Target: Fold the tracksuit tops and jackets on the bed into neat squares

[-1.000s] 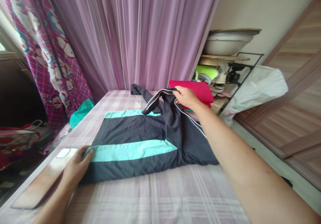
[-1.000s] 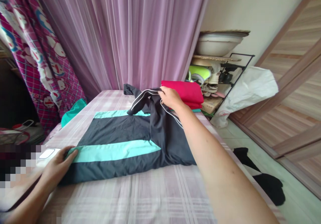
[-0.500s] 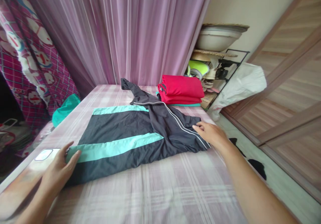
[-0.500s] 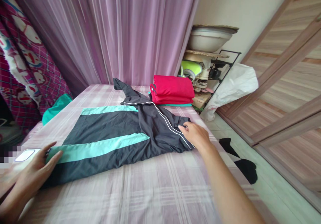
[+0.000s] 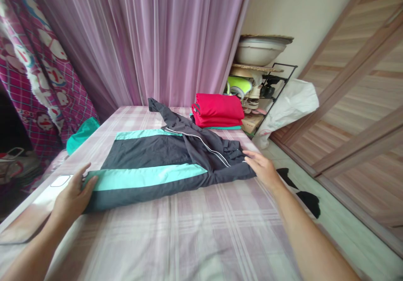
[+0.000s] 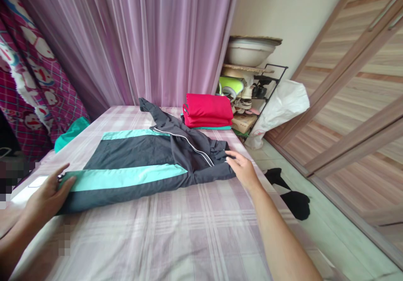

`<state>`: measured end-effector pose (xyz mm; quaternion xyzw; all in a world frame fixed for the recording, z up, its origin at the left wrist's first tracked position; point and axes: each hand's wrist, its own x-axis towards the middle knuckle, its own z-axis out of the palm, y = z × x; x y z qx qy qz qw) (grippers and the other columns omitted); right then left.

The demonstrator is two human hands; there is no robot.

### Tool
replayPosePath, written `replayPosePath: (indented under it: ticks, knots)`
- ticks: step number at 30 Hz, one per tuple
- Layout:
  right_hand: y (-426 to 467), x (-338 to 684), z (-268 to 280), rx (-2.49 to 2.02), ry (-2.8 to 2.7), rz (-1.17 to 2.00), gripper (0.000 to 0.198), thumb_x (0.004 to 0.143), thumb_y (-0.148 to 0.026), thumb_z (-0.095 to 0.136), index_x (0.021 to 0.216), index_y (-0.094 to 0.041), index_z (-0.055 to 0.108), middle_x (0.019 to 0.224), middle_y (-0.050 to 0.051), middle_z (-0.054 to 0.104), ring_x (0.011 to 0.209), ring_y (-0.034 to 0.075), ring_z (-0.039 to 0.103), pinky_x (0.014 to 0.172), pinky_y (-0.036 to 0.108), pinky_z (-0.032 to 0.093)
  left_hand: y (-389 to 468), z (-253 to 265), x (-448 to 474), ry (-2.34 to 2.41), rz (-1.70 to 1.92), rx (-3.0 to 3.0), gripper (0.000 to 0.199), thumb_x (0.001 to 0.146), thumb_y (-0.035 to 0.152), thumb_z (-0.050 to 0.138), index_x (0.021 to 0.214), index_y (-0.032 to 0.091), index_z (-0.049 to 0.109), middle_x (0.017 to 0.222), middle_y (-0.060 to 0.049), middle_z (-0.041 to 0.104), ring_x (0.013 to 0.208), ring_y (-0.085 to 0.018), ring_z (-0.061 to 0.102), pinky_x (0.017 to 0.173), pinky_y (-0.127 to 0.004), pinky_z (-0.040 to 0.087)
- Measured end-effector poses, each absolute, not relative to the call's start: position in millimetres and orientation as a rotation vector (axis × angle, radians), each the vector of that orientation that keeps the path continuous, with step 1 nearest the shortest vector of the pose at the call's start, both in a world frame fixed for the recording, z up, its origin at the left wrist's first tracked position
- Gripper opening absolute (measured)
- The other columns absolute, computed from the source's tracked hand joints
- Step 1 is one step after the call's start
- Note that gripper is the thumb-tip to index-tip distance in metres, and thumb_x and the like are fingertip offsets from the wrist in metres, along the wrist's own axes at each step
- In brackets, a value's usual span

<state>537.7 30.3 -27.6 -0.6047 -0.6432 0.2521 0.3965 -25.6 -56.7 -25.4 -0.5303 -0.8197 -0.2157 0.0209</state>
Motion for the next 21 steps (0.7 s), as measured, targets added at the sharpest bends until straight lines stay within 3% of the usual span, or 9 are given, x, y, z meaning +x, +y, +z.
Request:
replayPosePath:
  ticks: [2,6,9,15,18,21]
  knots:
    - [16,549,-34,-1.599,-1.753,0.615,0.053,0.081,-0.051,0.056,0.119,-0.017,0.068,0.076,0.006,0.075,0.07,0.02,0.069,0.065,0.029,0.053,-60,-29,-25,-2.598,-0.694,-1.658,0.064,0.088,0.051,0.039,0.141,0.016,0.046,0.106,-0.012,0.072,0.101,-0.027,0.067,0.082,-0.033,0.053]
    - [-11,552,-54,-1.795,-1.896,0.342,0.044,0.083,-0.046,0.053,0.117,-0.024,0.07,0.09,0.006,0.077,0.083,0.022,0.072,0.072,0.03,0.052,-70,-30,-18,-2.659,-0.538,-1.7,0.064,0.09,0.05,0.039,0.145,0.018,0.041,0.107,-0.012,0.072,0.099,-0.028,0.069,0.081,-0.035,0.052]
    - [-17,549,-58,-1.842,-1.975,0.209,0.04,0.086,-0.044,0.052,0.119,-0.029,0.069,0.092,0.003,0.077,0.08,0.02,0.072,0.07,0.028,0.051,-80,-24,-13,-2.669,-0.38,-1.755,0.063,0.093,0.048,0.037,0.148,0.018,0.037,0.113,-0.014,0.071,0.103,-0.03,0.068,0.082,-0.034,0.051]
    - [-14,542,-43,-2.052,-2.111,0.043,0.033,0.089,-0.034,0.051,0.117,-0.029,0.069,0.093,0.004,0.076,0.082,0.022,0.071,0.067,0.03,0.05,-93,-18,-7,-2.717,-0.236,-1.712,0.061,0.096,0.05,0.033,0.151,0.022,0.035,0.113,-0.014,0.072,0.097,-0.032,0.07,0.08,-0.04,0.052]
    - [-15,523,-29,-2.008,-2.195,-0.184,0.035,0.085,-0.025,0.055,0.118,-0.024,0.068,0.113,0.01,0.072,0.098,0.027,0.067,0.077,0.036,0.051,-94,-15,-6,-2.632,-0.265,-1.732,0.06,0.096,0.051,0.033,0.148,0.022,0.04,0.122,-0.017,0.068,0.104,-0.034,0.068,0.084,-0.046,0.052]
    - [-15,478,-16,-1.689,-2.207,-0.316,0.039,0.091,-0.027,0.048,0.127,-0.023,0.062,0.135,0.013,0.061,0.117,0.027,0.059,0.093,0.041,0.048,-92,-11,6,-2.372,-0.428,-1.684,0.057,0.095,0.048,0.038,0.141,0.017,0.051,0.144,-0.021,0.051,0.126,-0.038,0.054,0.096,-0.051,0.048]
